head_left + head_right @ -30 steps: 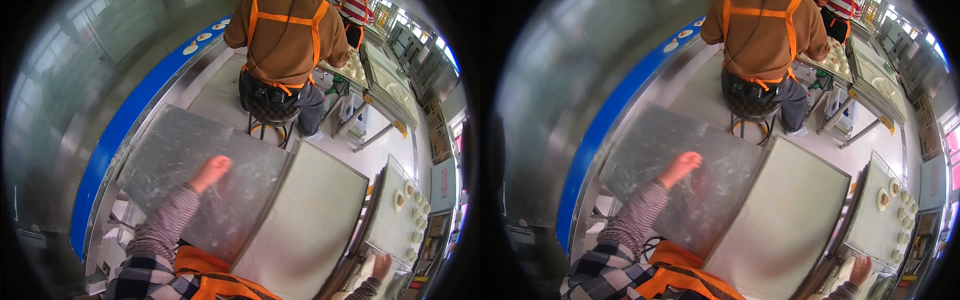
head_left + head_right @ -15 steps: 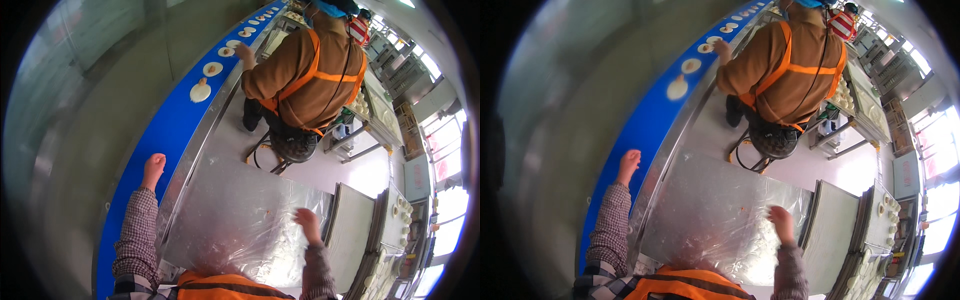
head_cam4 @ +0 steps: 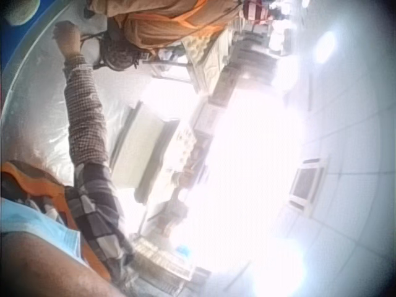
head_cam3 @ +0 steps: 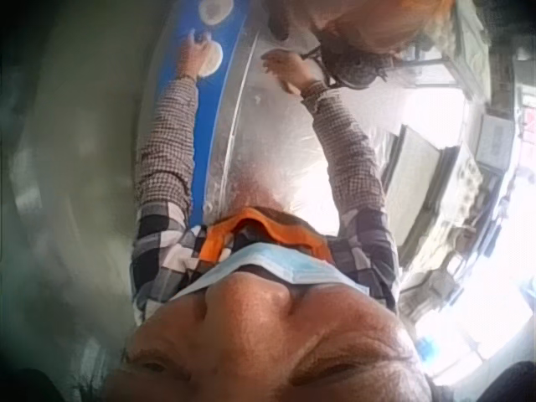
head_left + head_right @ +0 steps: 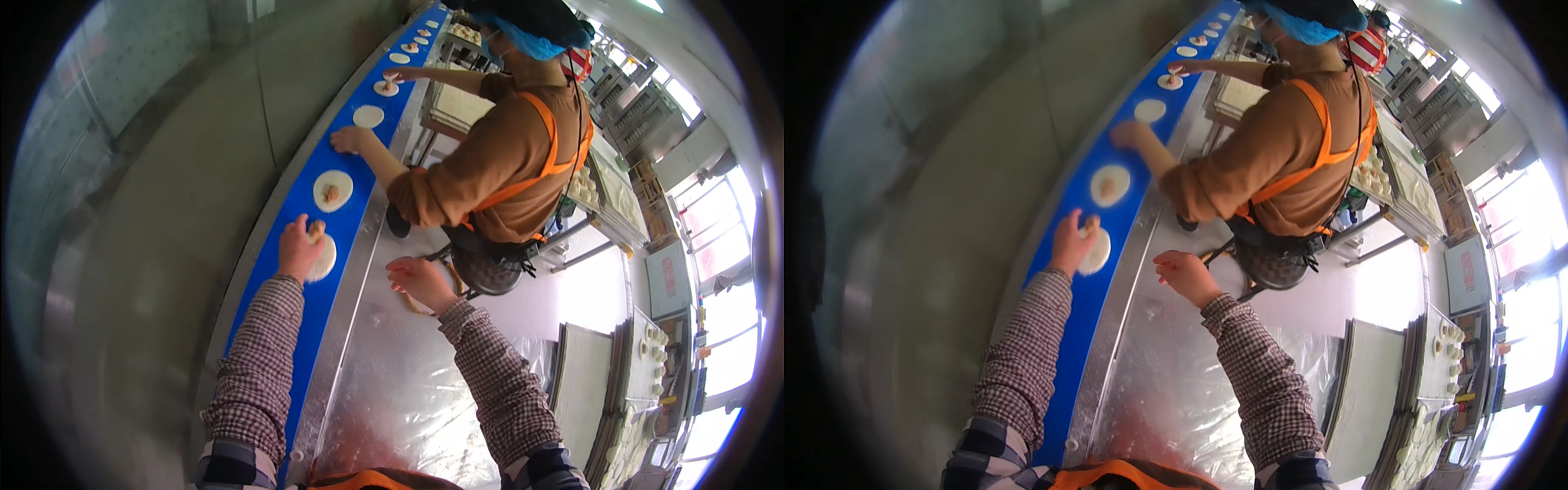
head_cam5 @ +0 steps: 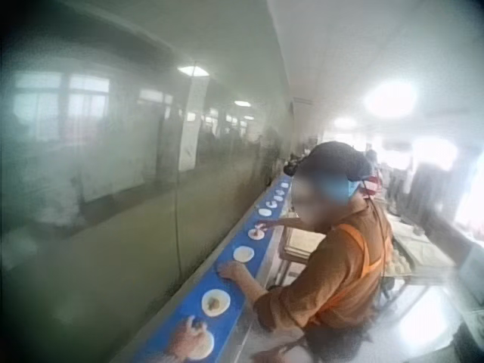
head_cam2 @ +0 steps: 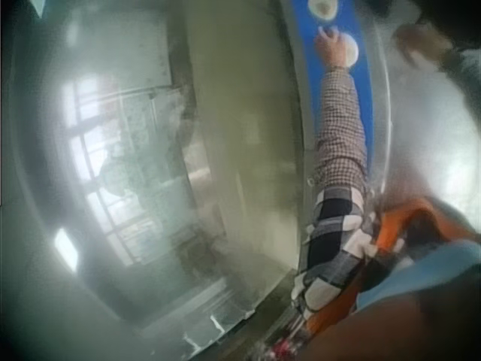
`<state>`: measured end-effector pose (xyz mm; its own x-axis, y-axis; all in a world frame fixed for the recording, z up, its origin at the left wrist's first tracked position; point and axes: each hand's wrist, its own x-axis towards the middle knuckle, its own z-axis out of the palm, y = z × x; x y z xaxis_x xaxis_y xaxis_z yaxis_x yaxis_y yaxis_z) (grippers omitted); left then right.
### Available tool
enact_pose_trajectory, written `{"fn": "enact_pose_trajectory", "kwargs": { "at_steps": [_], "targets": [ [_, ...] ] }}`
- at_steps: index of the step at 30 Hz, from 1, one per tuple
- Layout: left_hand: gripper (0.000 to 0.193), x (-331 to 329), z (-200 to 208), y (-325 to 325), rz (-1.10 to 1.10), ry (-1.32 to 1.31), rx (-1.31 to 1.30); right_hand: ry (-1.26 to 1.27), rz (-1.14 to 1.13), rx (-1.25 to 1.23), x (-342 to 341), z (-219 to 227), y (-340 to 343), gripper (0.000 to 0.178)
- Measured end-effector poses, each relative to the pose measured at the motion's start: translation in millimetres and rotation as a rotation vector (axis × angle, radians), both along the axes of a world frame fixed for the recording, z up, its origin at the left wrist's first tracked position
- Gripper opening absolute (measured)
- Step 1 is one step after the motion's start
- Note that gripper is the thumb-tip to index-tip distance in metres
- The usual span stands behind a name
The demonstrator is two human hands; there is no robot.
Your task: The person places filling onto round dough discs, folds and pleats the edges to seal them into buns, and places the finished buns onto a tray. The person also moves trays of dough and buns on the worktable.
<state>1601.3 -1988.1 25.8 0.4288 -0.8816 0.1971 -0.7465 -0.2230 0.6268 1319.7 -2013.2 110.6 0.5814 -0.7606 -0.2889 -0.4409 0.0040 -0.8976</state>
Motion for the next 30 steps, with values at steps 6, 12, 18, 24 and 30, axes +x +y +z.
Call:
{"fn": "enact_pose_trajectory", "kwargs": {
  "at_steps": [6, 12, 18, 24, 30],
  "targets": [
    [0.046, 6.0, -16.6, 19.5, -0.124, -0.089, 0.226, 0.171, 0.096, -0.448, 77.2, -48.1, -52.7, 0.034],
    [0.037, 22.6, -0.3, 118.4, -0.073, 0.871, 0.034, 0.165, 0.245, -0.719, 138.0, -69.6, -51.7, 0.041],
    [0.032, 5.6, 12.8, 217.4, -0.154, 0.676, 0.078, 0.126, 0.709, -0.839, 176.0, -77.0, -23.7, 0.027],
    [0.056, -3.3, 11.9, 271.3, -0.102, 0.066, 0.170, 0.348, 0.594, -0.414, 182.3, -65.9, 23.2, 0.039],
    [0.053, 8.3, 0.8, 338.0, -0.042, 0.201, 0.355, 0.400, 0.503, -0.470, 190.6, -77.2, 59.8, 0.065]
  ]
}}
